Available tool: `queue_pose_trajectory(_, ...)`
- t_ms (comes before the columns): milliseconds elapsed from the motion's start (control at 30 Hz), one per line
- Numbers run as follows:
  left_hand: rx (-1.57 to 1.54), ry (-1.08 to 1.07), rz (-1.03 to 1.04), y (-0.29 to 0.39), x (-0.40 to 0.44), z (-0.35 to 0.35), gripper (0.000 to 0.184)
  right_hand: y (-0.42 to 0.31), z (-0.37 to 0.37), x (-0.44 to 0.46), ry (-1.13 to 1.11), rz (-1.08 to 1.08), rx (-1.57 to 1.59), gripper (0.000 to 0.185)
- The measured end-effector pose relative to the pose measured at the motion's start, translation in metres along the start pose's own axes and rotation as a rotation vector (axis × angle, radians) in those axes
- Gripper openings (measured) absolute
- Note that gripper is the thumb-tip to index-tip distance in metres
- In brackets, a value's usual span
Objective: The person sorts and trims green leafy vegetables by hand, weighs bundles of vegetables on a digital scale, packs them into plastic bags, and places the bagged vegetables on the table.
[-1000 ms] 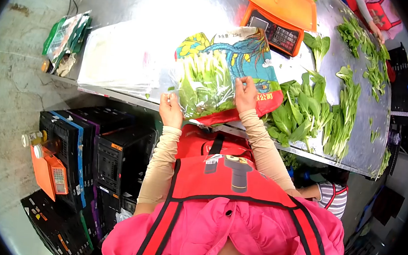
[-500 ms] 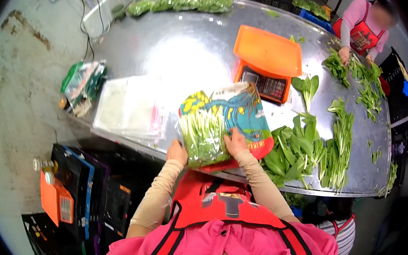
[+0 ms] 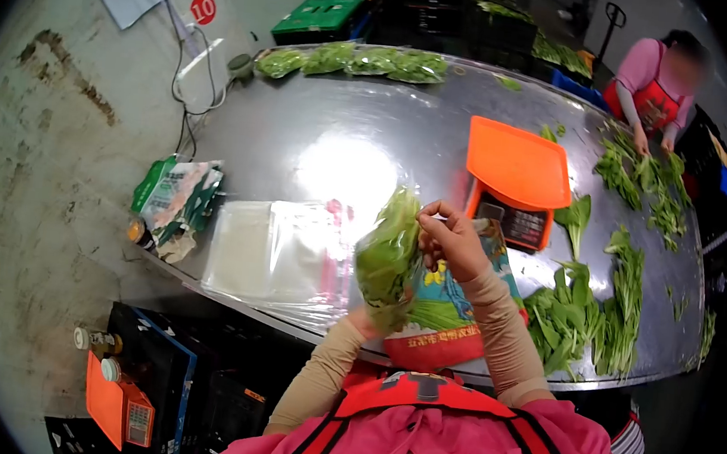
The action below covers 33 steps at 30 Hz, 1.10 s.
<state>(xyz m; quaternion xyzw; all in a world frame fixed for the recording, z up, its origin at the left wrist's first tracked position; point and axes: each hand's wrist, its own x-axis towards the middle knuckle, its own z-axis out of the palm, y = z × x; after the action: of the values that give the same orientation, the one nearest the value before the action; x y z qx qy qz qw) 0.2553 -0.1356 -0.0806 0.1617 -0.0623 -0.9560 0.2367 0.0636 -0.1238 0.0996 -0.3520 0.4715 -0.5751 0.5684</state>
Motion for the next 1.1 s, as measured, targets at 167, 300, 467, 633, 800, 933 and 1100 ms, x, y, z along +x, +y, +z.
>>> queue_pose_trajectory(167, 0.114, 0.033, -0.005, 0.056, -0.026, -0.039, 0.050, 0.108, -0.043, 0.083, 0.248, -0.362, -1.257, 0.050)
queue_pose_trajectory(300, 0.001, 0.207, 0.065, 0.070, -0.006, -0.005, 0.045, 0.156, -0.035, 0.085, 0.158, -0.119, -1.286, 0.054)
queue_pose_trajectory(467, 0.250, 0.442, 0.321, 0.072, 0.010, -0.004, 0.043, 0.137, -0.038, 0.075, 0.135, 0.021, -0.991, 0.051)
queue_pose_trajectory(633, 0.028, 0.374, 0.104, 0.160, -0.001, 0.033, 0.038, 0.136, -0.055, 0.104, 0.428, -0.036, -0.456, 0.029)
queue_pose_trajectory(800, -0.002, 0.410, 0.184, 0.299, 0.030, 0.018, 0.037, 0.161, -0.023, 0.106, 0.406, -0.183, -1.530, 0.038)
queue_pose_trajectory(933, 0.134, 0.403, 0.495, 0.434, 0.074, -0.017, 0.041, 0.180, -0.024, 0.102, 0.409, -0.195, -1.592, 0.043)
queue_pose_trajectory(1100, 0.263, 0.316, 0.732, 0.601, 0.131, -0.041, 0.042, 0.171, -0.021, 0.102, 0.378, -0.131, -1.586, 0.041)
